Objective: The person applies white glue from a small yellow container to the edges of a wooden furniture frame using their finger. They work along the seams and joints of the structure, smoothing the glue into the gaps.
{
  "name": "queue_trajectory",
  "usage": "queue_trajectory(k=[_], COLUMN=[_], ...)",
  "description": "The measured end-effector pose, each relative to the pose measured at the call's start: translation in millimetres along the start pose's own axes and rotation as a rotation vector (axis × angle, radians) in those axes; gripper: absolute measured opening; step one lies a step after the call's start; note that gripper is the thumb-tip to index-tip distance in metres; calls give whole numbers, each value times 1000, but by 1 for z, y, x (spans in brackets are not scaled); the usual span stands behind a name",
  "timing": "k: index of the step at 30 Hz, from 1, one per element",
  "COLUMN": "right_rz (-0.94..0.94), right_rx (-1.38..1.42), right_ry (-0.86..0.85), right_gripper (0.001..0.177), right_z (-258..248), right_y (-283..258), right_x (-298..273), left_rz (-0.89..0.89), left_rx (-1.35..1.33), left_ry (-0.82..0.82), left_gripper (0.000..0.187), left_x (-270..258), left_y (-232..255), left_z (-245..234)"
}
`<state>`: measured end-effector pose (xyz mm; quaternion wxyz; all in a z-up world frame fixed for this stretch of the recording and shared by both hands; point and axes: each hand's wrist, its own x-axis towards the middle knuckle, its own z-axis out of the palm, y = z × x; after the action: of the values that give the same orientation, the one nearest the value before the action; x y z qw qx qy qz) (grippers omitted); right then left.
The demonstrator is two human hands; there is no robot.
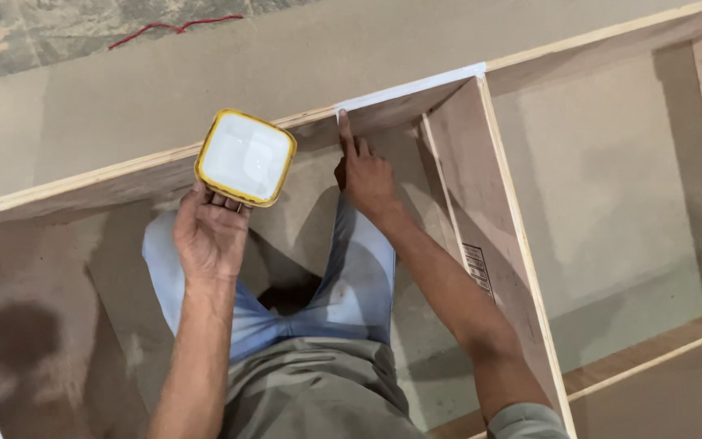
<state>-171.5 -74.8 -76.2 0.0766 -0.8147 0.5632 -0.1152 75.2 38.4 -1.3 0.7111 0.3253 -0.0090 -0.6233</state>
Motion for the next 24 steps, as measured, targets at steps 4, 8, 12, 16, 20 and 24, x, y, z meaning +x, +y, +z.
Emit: queue_trajectory(k=[4, 8, 12, 16, 20, 24], right_rz=[92, 235, 228, 150, 70, -13], right_rx=[-165, -415, -705, -1154, -852, 1], right_ry=[68, -46, -177, -303, -375, -114], right_gripper=[97, 99, 101, 91, 87, 77], right_z=[0, -6, -13, -14, -22, -41], right_y=[-12, -13, -45, -83, -102, -75], right_x=[8, 31, 40, 34, 13, -18], left_rz=[-48, -58, -68, -83, -91, -30], left_rx=[-7, -23, -80, -181, -176, -147], left_ry=[-79, -108, -144, -235, -214, -187], left_gripper=[44, 40, 34, 27, 29, 26], left_x=[0, -2, -3, -10, -17, -23], left_y=[19, 40, 59, 75, 89, 97], left_z=[-3, -15, -29, -44, -47, -59])
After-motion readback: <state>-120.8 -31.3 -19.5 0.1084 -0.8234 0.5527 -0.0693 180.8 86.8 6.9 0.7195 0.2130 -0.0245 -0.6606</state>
